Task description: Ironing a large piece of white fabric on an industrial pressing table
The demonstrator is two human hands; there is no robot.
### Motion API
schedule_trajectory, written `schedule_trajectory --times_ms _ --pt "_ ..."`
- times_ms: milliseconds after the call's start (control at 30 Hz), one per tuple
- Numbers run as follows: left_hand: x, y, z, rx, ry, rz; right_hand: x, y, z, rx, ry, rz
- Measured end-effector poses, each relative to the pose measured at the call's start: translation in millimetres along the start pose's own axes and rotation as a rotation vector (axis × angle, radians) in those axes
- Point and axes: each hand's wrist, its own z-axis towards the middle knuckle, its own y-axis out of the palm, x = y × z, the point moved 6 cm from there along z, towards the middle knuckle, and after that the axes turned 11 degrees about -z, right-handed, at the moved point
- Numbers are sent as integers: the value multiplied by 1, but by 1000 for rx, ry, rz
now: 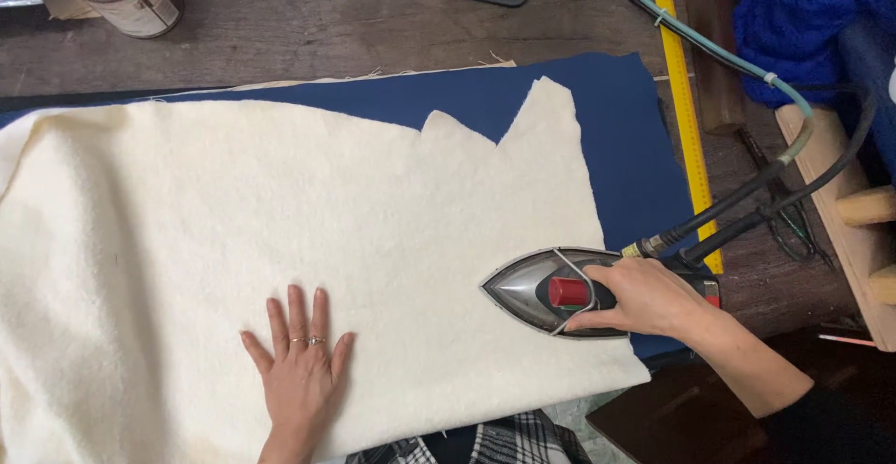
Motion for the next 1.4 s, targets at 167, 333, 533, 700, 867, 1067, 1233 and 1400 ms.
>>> schedule_trajectory --times_ms 167,333,533,700,867,1067,1233,1400 --pt "1 -1 0 -11 -1 -11 -1 0 -2 39 -6 -3" --pt "3 -4 2 -19 -9 -29 -1 -2 -5 157 60 -100" --pt "-1 -1 1 -57 -38 -38 -1 2 -4 137 53 -114" --pt "0 -2 2 -46 -28 -56 -1 1 -4 159 151 -129" --pt "-2 -1 1 -73 -53 -68 -1 -1 -5 142 203 -79" --pt "-2 -2 1 -54 -53 -79 4 -6 -10 106 357 27" --pt "-1 -3 1 -18 -34 -61 17 -33 -13 45 608 316" --pt "3 -8 4 -45 -36 -111 29 -58 1 104 670 485"
